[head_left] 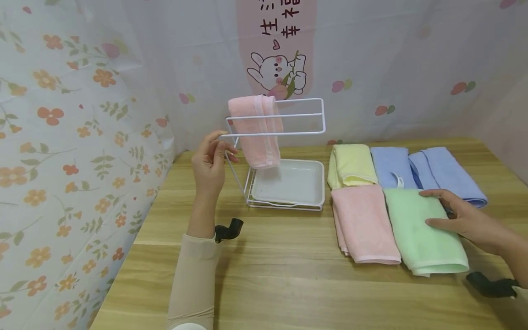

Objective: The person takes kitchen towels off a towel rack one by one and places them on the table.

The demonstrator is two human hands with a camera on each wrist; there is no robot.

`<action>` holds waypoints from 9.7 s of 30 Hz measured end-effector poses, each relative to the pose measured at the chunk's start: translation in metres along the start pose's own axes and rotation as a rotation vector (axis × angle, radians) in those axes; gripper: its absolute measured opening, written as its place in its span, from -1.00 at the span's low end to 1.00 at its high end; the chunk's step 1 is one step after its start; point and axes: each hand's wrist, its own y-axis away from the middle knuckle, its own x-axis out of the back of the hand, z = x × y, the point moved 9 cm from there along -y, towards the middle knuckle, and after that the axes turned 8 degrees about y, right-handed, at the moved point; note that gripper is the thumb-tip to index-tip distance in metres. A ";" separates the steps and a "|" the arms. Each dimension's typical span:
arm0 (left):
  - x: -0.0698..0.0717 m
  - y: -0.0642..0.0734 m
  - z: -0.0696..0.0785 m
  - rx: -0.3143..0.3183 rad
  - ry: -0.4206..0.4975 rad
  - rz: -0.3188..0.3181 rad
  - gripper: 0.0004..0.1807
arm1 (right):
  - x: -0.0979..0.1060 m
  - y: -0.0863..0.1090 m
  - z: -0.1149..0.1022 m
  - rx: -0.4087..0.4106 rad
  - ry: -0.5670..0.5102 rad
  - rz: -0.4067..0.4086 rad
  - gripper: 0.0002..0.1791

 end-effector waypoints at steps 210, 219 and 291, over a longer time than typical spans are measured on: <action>-0.007 0.011 0.013 -0.006 -0.040 -0.033 -0.80 | 0.132 -0.141 -0.255 0.330 -1.713 0.656 -0.51; -0.005 0.011 0.013 0.007 -0.043 -0.020 -0.80 | 0.145 -0.130 -0.244 0.420 -1.721 0.787 -0.36; -0.003 0.009 0.011 -0.014 -0.034 -0.039 -0.80 | 0.122 0.026 -0.049 0.027 -0.403 0.682 -0.16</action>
